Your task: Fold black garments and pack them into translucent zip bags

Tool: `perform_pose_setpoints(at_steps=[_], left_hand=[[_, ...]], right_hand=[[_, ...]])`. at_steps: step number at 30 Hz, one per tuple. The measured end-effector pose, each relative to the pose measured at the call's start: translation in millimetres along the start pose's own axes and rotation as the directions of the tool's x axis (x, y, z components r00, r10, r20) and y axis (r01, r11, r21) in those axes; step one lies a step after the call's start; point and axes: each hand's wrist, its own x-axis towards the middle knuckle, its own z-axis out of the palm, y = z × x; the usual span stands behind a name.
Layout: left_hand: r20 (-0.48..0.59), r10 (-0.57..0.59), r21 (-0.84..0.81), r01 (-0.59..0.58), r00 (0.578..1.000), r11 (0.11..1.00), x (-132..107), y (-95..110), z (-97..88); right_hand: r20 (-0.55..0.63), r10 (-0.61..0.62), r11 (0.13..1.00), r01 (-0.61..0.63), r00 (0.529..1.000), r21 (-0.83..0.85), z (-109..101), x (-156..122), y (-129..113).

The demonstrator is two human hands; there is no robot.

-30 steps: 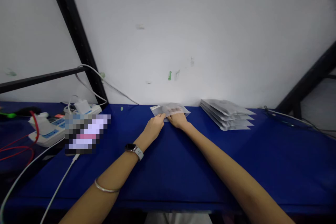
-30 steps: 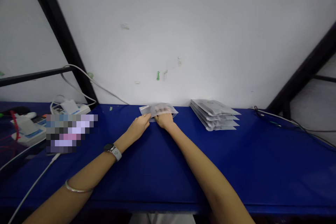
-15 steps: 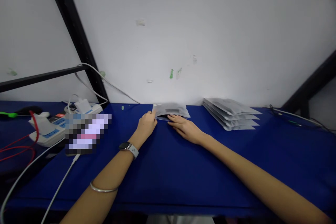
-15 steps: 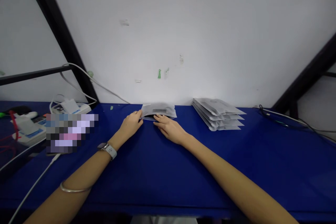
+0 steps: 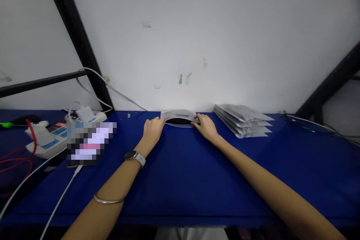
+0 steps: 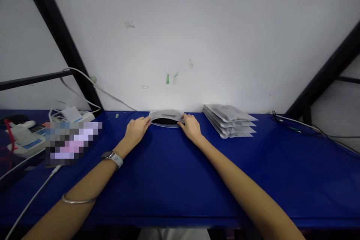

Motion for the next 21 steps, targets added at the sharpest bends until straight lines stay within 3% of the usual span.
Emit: perform_pose_setpoints(at_steps=[5,9,13,15,17,21], left_hand=[[-0.089,-0.042,-0.168,0.027,0.995,0.985,3,-2,9.7],[-0.168,0.005,-0.434,-0.079,0.986,0.897,11,-8,22.5],[-0.208,0.057,-0.474,-0.152,0.976,0.867,14,-9,25.6],[-0.194,0.077,-0.426,-0.155,0.978,0.891,12,-7,22.1],[-0.178,0.115,-0.356,-0.173,0.977,0.919,8,-3,17.0],[-0.127,0.264,-0.209,-0.286,0.956,0.935,1,11,7.6]], right_hand=[[-0.035,0.094,0.992,-0.091,0.995,0.087,0,5,3],[-0.064,0.103,0.994,-0.101,0.993,0.039,-2,4,8],[-0.120,0.116,0.990,-0.125,0.986,-0.072,-9,-3,4],[-0.200,0.013,0.990,-0.041,0.980,-0.138,-14,-8,-4],[-0.229,-0.192,0.968,0.146,0.954,-0.205,-17,-15,-15],[-0.110,-0.586,0.793,0.540,0.803,-0.281,-14,-24,-40]])
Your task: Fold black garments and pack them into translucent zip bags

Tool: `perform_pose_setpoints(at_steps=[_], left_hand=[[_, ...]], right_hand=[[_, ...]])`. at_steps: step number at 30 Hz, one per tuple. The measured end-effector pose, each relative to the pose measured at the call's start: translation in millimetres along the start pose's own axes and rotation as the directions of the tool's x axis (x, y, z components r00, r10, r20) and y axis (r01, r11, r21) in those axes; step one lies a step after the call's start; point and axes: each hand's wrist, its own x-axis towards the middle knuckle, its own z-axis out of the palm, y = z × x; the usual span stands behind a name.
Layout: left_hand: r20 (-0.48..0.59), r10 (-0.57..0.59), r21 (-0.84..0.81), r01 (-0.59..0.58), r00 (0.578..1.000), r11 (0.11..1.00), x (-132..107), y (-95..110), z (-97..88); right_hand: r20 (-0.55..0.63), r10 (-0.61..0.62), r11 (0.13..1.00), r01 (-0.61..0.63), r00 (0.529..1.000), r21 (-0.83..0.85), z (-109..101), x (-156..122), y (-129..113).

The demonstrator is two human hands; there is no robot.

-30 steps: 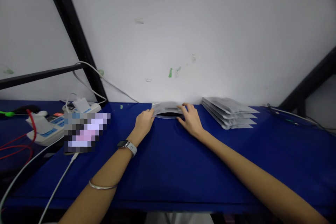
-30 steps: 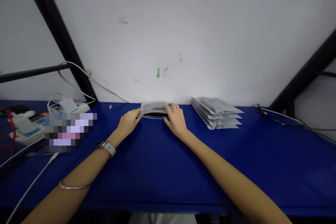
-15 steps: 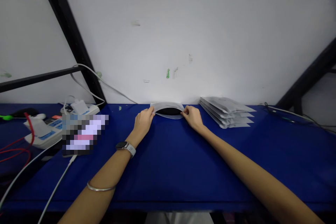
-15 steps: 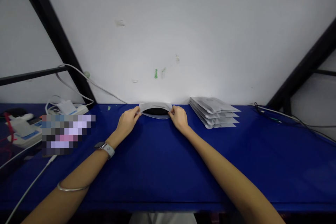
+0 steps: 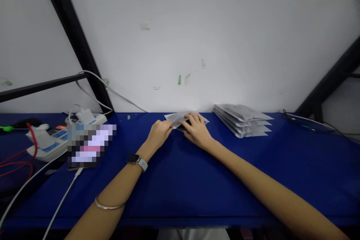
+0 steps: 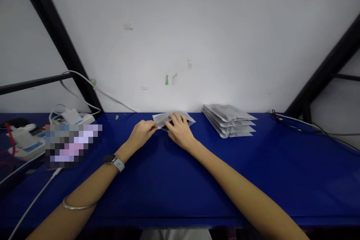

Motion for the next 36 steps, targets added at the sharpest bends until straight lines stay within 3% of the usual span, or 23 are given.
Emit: perform_pose_setpoints(at_steps=[3,10,15,20,23,26,31,34,36], left_hand=[[0.097,0.064,0.061,-0.070,0.993,0.996,0,13,-1.6],[0.146,0.069,0.134,-0.089,0.987,0.987,-1,22,-2.4],[0.151,0.026,0.199,-0.056,0.988,0.978,0,8,-6.2],[0.185,-0.157,0.275,0.103,0.970,0.956,0,-12,-18.8],[0.191,-0.199,0.296,0.137,0.961,0.945,0,-19,-24.0],[0.180,-0.225,0.307,0.163,0.958,0.938,-1,-22,-24.0],[0.129,-0.314,0.316,0.261,0.941,0.912,-5,-18,-16.5],[0.069,-0.178,0.298,0.150,0.982,0.943,-8,-13,-9.0],[0.095,-0.090,0.285,0.059,0.991,0.957,-9,-11,-5.3]], right_hand=[[0.012,-0.166,0.985,0.165,0.986,0.053,6,4,-9],[0.017,-0.221,0.975,0.220,0.975,0.036,10,4,3],[0.060,-0.143,0.988,0.147,0.988,-0.058,4,-5,30],[0.093,0.045,0.996,-0.038,0.995,-0.076,3,-19,64],[0.113,0.049,0.998,-0.045,0.992,-0.042,-1,-22,68],[0.101,-0.041,0.997,0.034,0.994,0.073,-9,-19,54],[0.063,-0.254,0.944,0.233,0.965,0.233,-16,-6,2],[0.046,-0.358,0.901,0.332,0.933,0.280,-15,-2,-25],[0.031,-0.375,0.891,0.351,0.926,0.289,-13,-1,-31]])
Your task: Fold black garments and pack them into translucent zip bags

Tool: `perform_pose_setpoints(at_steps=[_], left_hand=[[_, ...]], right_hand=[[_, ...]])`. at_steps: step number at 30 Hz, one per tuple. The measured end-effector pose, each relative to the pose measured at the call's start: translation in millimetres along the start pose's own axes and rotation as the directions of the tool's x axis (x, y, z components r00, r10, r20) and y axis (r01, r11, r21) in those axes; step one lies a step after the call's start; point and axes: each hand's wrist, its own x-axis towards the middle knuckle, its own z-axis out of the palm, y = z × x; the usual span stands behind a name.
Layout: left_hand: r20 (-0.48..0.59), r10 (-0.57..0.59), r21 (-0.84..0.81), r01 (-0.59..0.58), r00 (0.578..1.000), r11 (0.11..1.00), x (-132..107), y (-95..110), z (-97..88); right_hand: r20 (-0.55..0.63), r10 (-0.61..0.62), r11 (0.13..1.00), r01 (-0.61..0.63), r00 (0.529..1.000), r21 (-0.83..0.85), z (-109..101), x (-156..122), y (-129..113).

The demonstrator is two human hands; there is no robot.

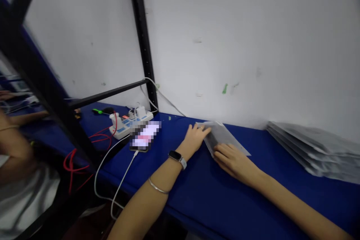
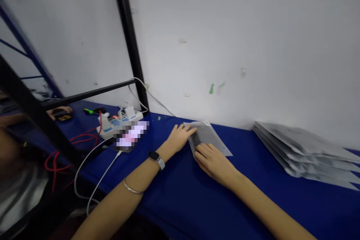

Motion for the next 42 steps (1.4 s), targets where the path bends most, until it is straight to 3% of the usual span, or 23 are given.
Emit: perform_pose_setpoints(at_steps=[2,6,11,14,16,18,20,22,24,26,27,30,32,34,35,37,39,42], left_hand=[[0.019,0.038,-0.026,-0.038,0.999,0.999,-1,1,1.0],[0.013,0.059,-0.130,-0.056,0.998,0.990,-4,0,-0.7],[0.021,0.086,-0.235,-0.078,0.996,0.969,-1,1,2.3],[0.030,0.026,-0.252,-0.018,0.999,0.967,1,2,3.7],[0.034,-0.070,-0.260,0.076,0.997,0.963,2,1,3.5],[0.057,-0.164,-0.261,0.174,0.985,0.950,1,0,3.9],[0.092,-0.197,-0.253,0.215,0.976,0.943,1,-1,6.8],[0.115,-0.182,-0.234,0.205,0.977,0.950,0,-2,12.3],[0.136,-0.164,-0.207,0.190,0.977,0.960,0,-2,18.5],[0.141,-0.144,-0.184,0.169,0.979,0.968,0,-1,23.0],[0.139,-0.136,-0.176,0.160,0.981,0.971,0,-1,24.1],[0.136,-0.123,-0.162,0.144,0.983,0.976,1,-1,23.9],[0.152,-0.125,-0.151,0.148,0.980,0.977,2,0,22.8],[0.173,-0.130,-0.143,0.155,0.976,0.977,3,0,22.5],[0.180,-0.131,-0.141,0.157,0.975,0.977,3,0,22.9],[0.183,-0.125,-0.143,0.153,0.975,0.978,4,-1,24.0],[0.178,-0.122,-0.146,0.149,0.976,0.978,4,-1,25.2],[0.175,-0.125,-0.145,0.151,0.977,0.978,4,-1,25.8]], right_hand=[[-0.040,0.056,0.998,-0.056,0.998,-0.006,4,-2,5],[-0.102,0.283,0.957,-0.288,0.954,-0.038,13,-17,30],[-0.022,0.380,0.924,-0.379,0.925,0.045,18,-33,52],[0.012,0.441,0.881,-0.435,0.898,0.185,14,-36,59],[-0.004,0.525,0.815,-0.501,0.851,0.291,9,-35,66],[-0.053,0.673,0.697,-0.609,0.738,0.379,0,-34,76],[-0.114,0.818,0.542,-0.689,0.564,0.481,-14,-34,85],[-0.161,0.898,0.420,-0.685,0.410,0.595,-39,-35,93],[-0.218,0.924,0.378,-0.679,0.313,0.629,-75,-39,97],[-0.368,0.902,0.393,-0.786,0.227,0.477,-114,-47,98],[-0.461,0.858,0.415,-0.834,0.225,0.365,-132,-54,98],[-0.638,0.670,0.507,-0.862,0.379,0.020,-163,-86,102],[-0.569,0.648,0.529,-0.836,0.506,-0.142,-159,-115,111],[-0.289,0.722,0.582,-0.778,0.628,-0.237,-144,-143,123],[-0.087,0.757,0.611,-0.750,0.647,-0.254,-136,-155,130],[0.167,0.772,0.636,-0.740,0.614,-0.219,-126,-173,143],[0.298,0.763,0.637,-0.748,0.574,-0.186,-129,-179,152],[0.427,0.721,0.649,-0.748,0.546,-0.140,-153,-170,160]])
